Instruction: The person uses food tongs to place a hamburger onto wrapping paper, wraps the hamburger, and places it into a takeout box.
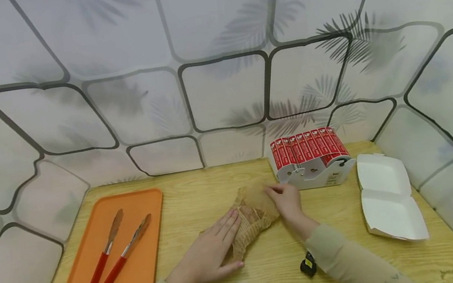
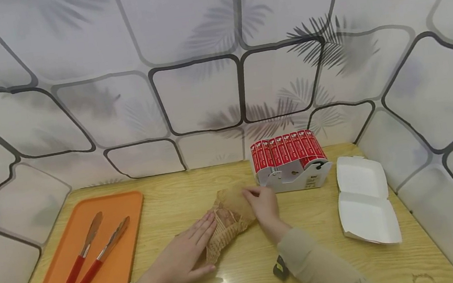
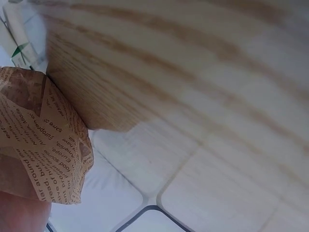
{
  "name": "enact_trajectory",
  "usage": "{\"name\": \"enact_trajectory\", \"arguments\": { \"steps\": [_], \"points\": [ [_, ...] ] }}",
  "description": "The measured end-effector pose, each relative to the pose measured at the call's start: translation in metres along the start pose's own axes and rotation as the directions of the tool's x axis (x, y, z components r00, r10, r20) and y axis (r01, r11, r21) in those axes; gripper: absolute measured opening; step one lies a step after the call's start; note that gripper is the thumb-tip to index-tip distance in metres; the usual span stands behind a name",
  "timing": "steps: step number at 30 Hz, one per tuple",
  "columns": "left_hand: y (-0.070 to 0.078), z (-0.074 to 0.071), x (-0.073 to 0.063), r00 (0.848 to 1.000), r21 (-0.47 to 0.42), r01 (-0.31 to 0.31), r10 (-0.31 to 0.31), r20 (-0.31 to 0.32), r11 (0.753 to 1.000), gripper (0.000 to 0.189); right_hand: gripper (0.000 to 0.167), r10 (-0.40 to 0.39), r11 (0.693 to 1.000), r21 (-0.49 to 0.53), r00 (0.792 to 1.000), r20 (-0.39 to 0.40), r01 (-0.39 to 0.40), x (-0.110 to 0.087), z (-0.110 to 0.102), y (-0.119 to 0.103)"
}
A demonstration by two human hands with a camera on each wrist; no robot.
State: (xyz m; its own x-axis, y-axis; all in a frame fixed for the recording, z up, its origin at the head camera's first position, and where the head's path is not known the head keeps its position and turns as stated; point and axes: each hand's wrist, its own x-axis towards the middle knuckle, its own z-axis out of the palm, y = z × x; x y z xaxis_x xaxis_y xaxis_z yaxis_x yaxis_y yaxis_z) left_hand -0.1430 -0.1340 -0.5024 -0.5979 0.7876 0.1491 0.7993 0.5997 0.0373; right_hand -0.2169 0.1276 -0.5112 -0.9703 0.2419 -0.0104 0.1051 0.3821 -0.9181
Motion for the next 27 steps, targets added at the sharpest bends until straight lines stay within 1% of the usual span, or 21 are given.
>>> {"name": "enact_trajectory", "arguments": {
  "steps": [2,6,11,18,20,23,27],
  "points": [
    [0.000,0.001,0.000,1.000,0.002,0.003,-0.003,0.005,1.000,0.096,0.023,-0.033,0.999,0.007,0.999,0.015,0.033,-0.001,0.000,-0.004],
    [0.002,0.000,0.002,1.000,0.002,0.008,-0.008,0.006,1.000,0.096,0.021,-0.104,0.994,-0.022,0.994,0.035,0.104,-0.004,-0.002,-0.013],
    [0.005,0.000,0.007,1.000,0.007,0.023,-0.023,0.002,1.000,0.098,0.019,-0.186,0.980,-0.055,0.980,0.071,0.190,-0.010,-0.003,-0.026],
    [0.007,-0.001,0.010,0.999,0.026,0.042,-0.042,0.008,0.999,0.099,0.020,-0.278,0.940,-0.169,0.952,0.125,0.297,-0.027,-0.001,-0.037],
    [0.007,-0.001,0.011,0.999,0.027,0.044,-0.044,0.008,0.999,0.100,0.020,-0.302,0.925,-0.196,0.943,0.139,0.325,-0.032,-0.001,-0.040],
    [0.007,-0.002,0.011,0.999,0.026,0.045,-0.045,0.011,0.999,0.100,0.018,-0.347,0.902,-0.210,0.923,0.165,0.377,-0.040,0.001,-0.041],
    [0.007,-0.002,0.012,0.999,0.028,0.044,-0.044,0.012,0.999,0.100,0.019,-0.432,0.847,-0.241,0.879,0.203,0.473,-0.049,0.004,-0.042]
  ]
}}
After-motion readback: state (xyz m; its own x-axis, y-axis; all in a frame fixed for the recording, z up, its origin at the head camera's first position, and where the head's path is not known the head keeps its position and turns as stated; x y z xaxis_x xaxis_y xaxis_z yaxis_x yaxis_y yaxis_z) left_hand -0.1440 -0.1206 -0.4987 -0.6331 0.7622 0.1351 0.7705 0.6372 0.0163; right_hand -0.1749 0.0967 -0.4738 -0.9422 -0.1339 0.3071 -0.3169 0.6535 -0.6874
